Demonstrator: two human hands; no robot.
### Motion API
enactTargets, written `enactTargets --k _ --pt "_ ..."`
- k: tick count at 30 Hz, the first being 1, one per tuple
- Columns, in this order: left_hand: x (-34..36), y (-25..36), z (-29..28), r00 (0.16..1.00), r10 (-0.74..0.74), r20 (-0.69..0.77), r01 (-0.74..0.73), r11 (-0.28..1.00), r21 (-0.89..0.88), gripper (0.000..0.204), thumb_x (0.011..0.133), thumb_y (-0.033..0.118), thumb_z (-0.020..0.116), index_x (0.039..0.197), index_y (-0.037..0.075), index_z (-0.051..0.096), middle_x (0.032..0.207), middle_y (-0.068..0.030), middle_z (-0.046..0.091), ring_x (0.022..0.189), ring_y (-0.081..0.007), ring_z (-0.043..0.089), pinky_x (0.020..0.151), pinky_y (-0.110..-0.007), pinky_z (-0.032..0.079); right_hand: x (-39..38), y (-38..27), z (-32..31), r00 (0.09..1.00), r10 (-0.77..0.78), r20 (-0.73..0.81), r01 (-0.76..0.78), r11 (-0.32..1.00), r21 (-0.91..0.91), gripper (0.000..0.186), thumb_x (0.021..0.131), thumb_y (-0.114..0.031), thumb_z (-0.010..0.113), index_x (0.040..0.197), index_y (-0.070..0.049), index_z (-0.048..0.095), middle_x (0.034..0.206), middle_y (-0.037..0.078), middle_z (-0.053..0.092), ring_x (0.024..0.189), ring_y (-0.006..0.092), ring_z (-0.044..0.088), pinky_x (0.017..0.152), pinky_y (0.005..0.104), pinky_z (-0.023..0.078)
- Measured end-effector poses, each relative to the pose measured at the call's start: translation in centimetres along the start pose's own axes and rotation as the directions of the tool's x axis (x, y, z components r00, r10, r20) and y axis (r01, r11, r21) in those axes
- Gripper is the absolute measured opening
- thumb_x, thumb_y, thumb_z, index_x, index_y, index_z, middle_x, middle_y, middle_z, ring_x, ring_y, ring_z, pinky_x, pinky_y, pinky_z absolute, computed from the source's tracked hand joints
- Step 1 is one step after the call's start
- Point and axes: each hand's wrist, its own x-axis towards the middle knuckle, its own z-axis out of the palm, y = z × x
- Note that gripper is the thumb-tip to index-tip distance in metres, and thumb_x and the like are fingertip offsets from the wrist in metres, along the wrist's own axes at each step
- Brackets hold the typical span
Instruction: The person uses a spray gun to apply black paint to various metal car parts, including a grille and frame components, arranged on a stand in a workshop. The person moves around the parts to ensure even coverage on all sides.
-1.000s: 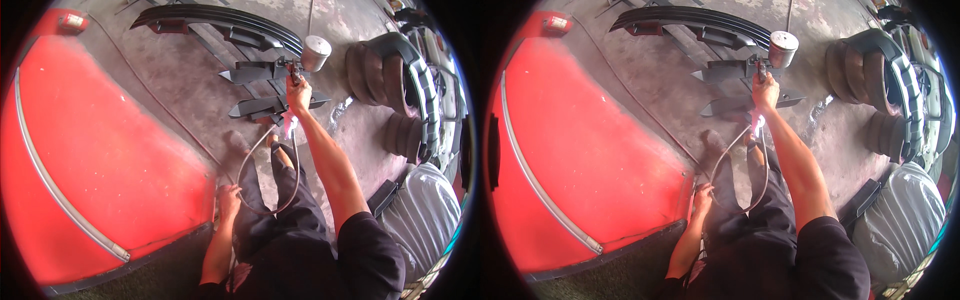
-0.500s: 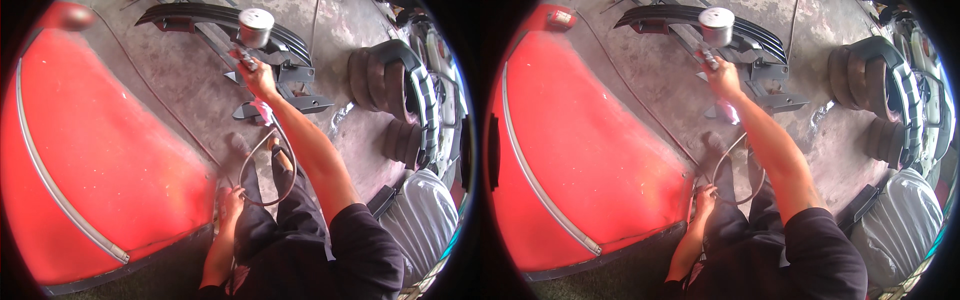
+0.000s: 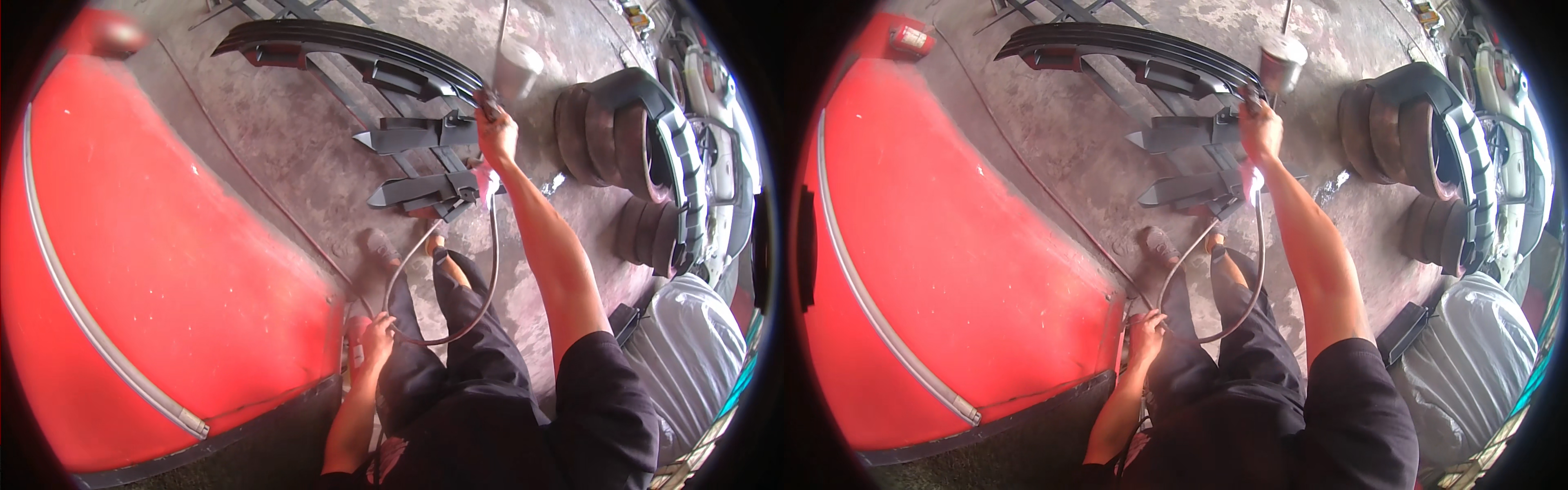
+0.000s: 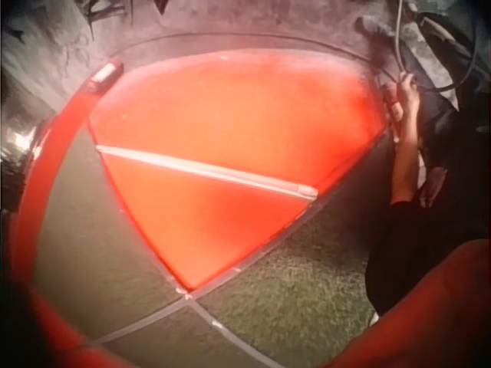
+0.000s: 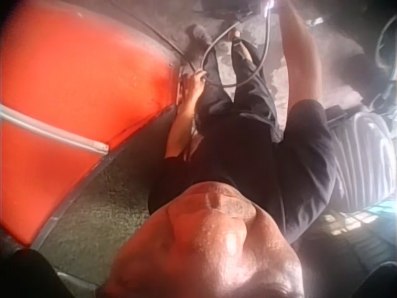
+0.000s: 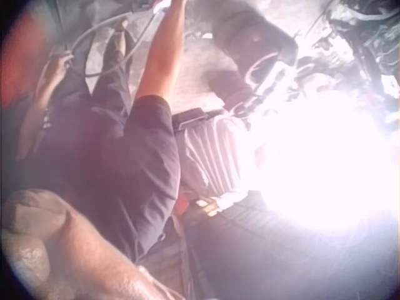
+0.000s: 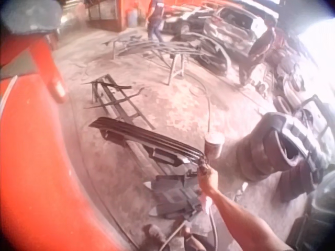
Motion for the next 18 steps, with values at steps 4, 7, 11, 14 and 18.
enactTargets --k 4,7,11,14,18 --pt "0.8 2.3 0.3 1.000 0.014 0.005 -0.014 1.000 -0.003 0.038 0.085 0.006 0.074 0.122 0.008 0.074 0.140 -0.0143 0.065 0.133 -0.0342 0.057 0.112 -0.043 0.046 3.0 -5.0 1.7 0.967 -0.151 0.203 0.111 0.974 0.199 0.034 0.094 -0.036 0.071 0.117 -0.012 0.075 0.085 0.021 0.074 0.081 0.0397 0.073 0.074 0.0476 0.055" --pt "2.1 4.9 0.8 1.000 0.023 -0.004 -0.023 0.999 -0.045 0.036 0.086 0.008 0.076 0.122 0.008 0.074 0.141 -0.0152 0.063 0.133 -0.0346 0.057 0.111 -0.043 0.046 5.8 -6.2 2.8 0.930 -0.271 0.248 0.193 0.935 0.296 0.034 0.095 -0.038 0.069 0.120 -0.016 0.076 0.077 0.020 0.073 0.074 0.0396 0.074 0.069 0.0460 0.056" --pt "2.9 5.7 1.7 0.999 0.031 -0.024 -0.032 0.999 -0.031 0.036 0.085 0.005 0.077 0.121 0.007 0.074 0.143 -0.0163 0.061 0.133 -0.0352 0.057 0.111 -0.043 0.047 5.8 -5.9 1.4 0.943 -0.236 0.235 0.142 0.923 0.358 0.029 0.095 -0.031 0.074 0.108 -0.005 0.074 0.073 0.016 0.068 0.065 0.0222 0.063 0.067 0.0416 0.053" --pt "2.2 5.7 2.5 1.000 0.014 -0.009 -0.013 1.000 0.014 0.038 0.083 0.003 0.078 0.120 0.008 0.075 0.145 -0.0167 0.059 0.134 -0.0358 0.057 0.112 -0.043 0.047 5.7 0.9 -0.3 0.952 -0.091 0.291 0.011 0.964 0.265 0.027 0.096 -0.032 0.073 0.111 -0.008 0.076 0.075 0.012 0.069 0.068 0.0131 0.057 0.066 0.0384 0.052" --pt "1.5 4.1 3.1 0.998 0.026 -0.051 -0.023 0.999 0.045 0.037 0.081 -0.002 0.073 0.117 0.007 0.076 0.142 -0.0172 0.061 0.130 -0.0369 0.058 0.108 -0.043 0.048 2.7 9.7 -4.5 0.991 0.081 0.108 -0.088 0.994 0.067 0.032 0.095 -0.032 0.074 0.116 -0.008 0.075 0.082 0.017 0.073 0.069 0.0187 0.064 0.070 0.0379 0.054"
